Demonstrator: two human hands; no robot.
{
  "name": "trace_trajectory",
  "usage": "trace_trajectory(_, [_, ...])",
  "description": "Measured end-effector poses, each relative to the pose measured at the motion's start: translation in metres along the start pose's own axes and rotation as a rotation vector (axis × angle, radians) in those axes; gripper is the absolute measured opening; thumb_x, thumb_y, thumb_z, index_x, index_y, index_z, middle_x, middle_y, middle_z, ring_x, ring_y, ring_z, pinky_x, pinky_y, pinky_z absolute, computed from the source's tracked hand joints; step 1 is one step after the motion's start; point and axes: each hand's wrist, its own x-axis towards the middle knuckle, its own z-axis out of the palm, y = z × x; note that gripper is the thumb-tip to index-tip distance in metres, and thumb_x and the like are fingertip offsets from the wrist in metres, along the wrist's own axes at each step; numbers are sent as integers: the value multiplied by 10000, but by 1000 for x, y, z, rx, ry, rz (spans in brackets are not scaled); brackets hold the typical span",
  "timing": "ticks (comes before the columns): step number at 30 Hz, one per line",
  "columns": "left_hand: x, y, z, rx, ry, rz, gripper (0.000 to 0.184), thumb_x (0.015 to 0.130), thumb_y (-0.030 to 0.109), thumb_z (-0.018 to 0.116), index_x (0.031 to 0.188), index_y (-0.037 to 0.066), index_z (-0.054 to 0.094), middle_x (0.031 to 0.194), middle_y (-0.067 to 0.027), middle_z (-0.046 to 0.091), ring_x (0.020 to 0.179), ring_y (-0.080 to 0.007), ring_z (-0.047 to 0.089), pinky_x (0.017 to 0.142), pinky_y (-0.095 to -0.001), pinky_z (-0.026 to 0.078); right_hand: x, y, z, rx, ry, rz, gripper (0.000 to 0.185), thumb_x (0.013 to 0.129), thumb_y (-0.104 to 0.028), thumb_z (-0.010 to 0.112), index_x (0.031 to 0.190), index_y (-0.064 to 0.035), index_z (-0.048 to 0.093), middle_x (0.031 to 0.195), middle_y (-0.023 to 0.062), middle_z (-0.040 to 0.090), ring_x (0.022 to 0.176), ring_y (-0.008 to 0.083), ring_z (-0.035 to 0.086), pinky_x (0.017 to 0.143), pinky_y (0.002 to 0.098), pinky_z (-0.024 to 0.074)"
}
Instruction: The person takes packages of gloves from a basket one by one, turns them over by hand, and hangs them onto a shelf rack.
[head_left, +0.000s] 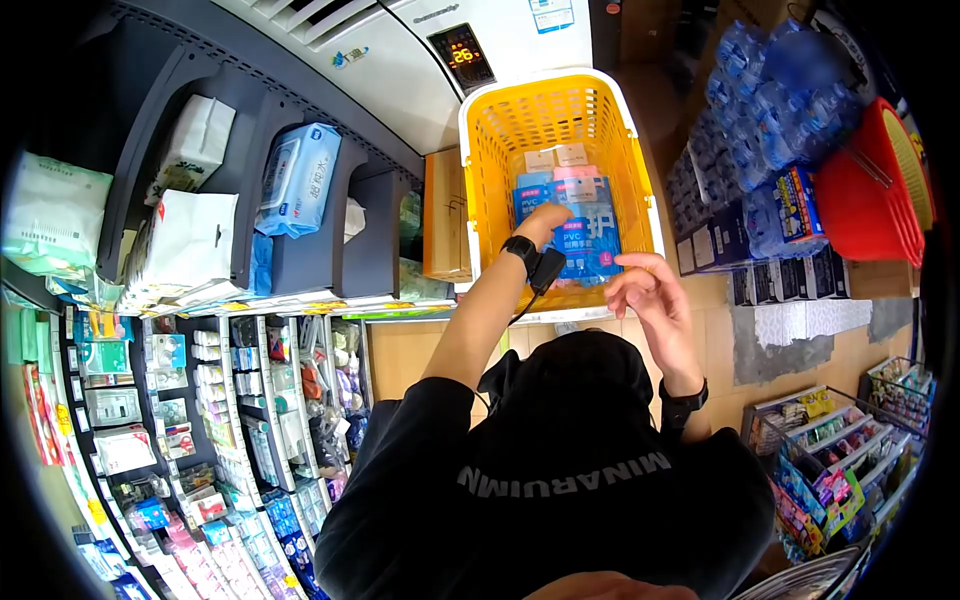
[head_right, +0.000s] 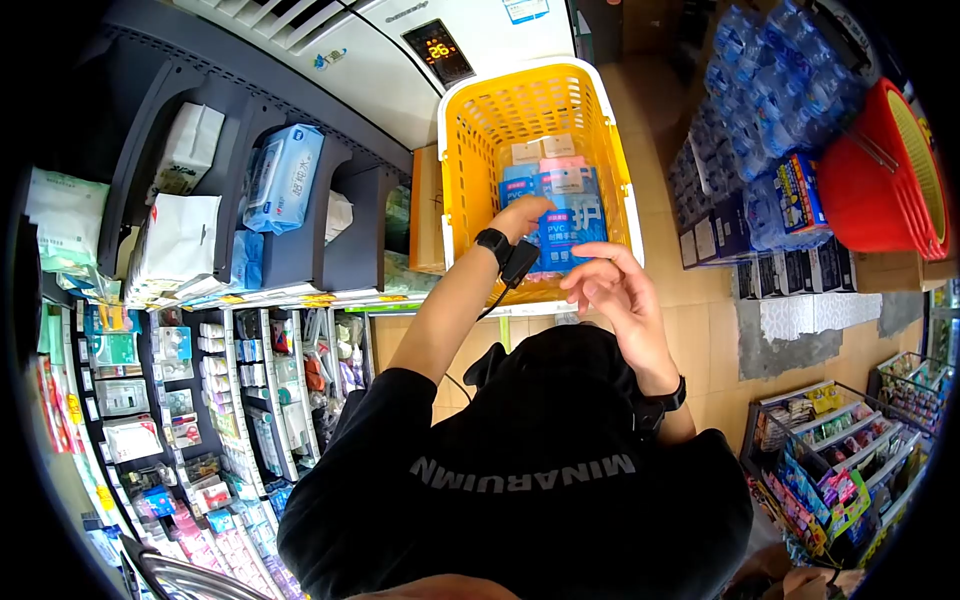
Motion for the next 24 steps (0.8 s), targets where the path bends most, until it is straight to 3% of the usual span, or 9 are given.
trace_trajectory(5, [-4,22,7,153,84,-86,411,820,238,758,1113,-45,701,1001,-140,709,810,-270,631,697,-445,515,5,0,1,-26,1,2,331,993,-55,542,1321,-17,521,1035,97,681,902,145,626,797,277,481])
trace_trajectory(7, [-11,27,9,120,127,-77,306,800,131,774,1040,-51,721,929,-137,717,801,-274,648,684,-438,527,7,-1,1,-27,-9,1,326,995,-61,547,1317,-17,524,1033,95,683,902,143,627,799,275,479])
trace_trajectory(14, [-15,42,6,-91,-5,-154,342,793,25,775,1113,-33,671,991,-144,715,872,-282,701,736,-421,577,13,-3,1,-45,-16,23,319,992,-57,557,1308,-20,531,1031,85,684,900,137,627,799,271,478])
trace_trajectory(18, [-39,64,4,-35,12,-30,373,806,57,784,1155,9,662,1040,-102,715,877,-224,700,754,-369,576,16,-4,3,-106,-16,50,327,978,-35,574,1303,-28,535,1027,76,684,894,126,625,799,261,477])
trace_trajectory(20, [-52,71,-7,-36,-39,229,380,811,62,769,1174,18,664,1062,-92,715,901,-179,687,752,-329,556,20,-6,4,-119,-30,57,331,974,-27,578,1302,-30,537,1025,73,684,893,122,623,799,257,476])
trace_trajectory(21, [-71,80,-9,-20,19,355,379,822,48,735,1192,15,661,1069,-113,714,899,-160,674,741,-314,536,22,-7,4,-126,-33,50,333,972,-26,577,1302,-30,537,1021,72,684,892,120,622,800,255,477])
trace_trajectory(24, [-137,117,-20,101,212,395,296,866,147,730,1083,-27,628,993,-131,701,882,-166,674,719,-296,532,28,-6,4,-122,-64,60,348,964,-7,568,1309,-29,531,1039,74,679,910,122,620,821,252,480])
